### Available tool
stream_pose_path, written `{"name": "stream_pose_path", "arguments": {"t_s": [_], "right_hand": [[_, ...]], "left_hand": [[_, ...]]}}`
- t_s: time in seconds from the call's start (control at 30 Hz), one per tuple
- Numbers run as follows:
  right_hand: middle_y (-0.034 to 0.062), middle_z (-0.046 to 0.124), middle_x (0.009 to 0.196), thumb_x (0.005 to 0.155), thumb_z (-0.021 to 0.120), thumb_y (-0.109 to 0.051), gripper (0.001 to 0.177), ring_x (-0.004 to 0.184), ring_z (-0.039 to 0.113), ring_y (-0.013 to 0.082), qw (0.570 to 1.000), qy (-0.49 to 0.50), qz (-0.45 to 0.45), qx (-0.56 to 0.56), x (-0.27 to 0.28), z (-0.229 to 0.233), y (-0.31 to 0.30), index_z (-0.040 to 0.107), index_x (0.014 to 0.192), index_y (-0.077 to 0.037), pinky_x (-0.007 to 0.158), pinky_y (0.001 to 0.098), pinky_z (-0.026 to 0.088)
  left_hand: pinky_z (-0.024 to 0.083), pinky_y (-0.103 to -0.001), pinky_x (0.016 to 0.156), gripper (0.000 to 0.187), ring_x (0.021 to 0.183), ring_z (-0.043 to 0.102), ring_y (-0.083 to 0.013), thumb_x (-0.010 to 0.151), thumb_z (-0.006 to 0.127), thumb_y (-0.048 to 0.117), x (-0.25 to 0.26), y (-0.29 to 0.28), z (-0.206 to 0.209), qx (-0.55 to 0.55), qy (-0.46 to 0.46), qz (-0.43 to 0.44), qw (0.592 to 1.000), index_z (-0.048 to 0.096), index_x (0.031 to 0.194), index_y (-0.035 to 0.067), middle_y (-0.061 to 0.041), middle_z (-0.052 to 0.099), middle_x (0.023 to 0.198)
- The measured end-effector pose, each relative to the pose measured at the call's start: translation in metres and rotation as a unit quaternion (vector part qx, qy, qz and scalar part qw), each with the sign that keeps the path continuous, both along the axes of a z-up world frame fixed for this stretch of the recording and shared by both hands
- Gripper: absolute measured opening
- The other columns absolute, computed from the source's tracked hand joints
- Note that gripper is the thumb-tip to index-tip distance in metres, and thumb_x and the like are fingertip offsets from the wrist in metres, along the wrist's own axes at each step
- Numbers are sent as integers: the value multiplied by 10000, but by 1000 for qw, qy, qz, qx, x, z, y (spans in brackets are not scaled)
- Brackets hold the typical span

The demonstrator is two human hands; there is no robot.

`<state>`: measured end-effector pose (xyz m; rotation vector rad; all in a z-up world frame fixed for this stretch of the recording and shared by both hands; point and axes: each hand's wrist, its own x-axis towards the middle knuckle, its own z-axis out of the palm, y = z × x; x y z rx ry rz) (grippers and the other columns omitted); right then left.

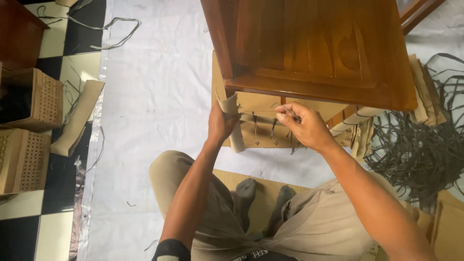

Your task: Wrapping a wooden table leg with protective cardboard and securing it with wire ties.

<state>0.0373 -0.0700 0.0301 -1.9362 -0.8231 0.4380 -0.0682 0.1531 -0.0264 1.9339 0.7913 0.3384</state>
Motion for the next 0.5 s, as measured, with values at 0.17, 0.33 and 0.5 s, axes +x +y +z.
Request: {"name": "stream_pose_path", "arguments": {"t_s": [0.17,0.33,0.5], "right_hand": [[43,676,688,977,711,-275,238,666,566,129,999,-10,-15,-37,9,-2,-4,758,1184,-167,660,307,487],[62,695,683,985,703,-276,244,652,582,167,997,-12,-26,-65,17,-7,-11,759,1200,-176,666,343,499],[136,748,866,941,726,-312,299,858,719,339,985,-79,-70,-139,27,-17,-21,746,1232,-246,771,471,548]], "left_hand": [[468,-601,1068,675,1244,573,-500,737,884,212,29,32,-38,7,-33,-12,999,447,1236,84,-229,593,1241],[489,-554,1061,682,1248,589,-445,735,888,182,56,58,-68,40,-38,-38,998,436,1243,123,-155,587,1240],[468,-585,1074,695,1254,592,-448,736,856,167,61,54,-52,-57,-72,-96,991,469,1312,121,-190,639,1226]]}}
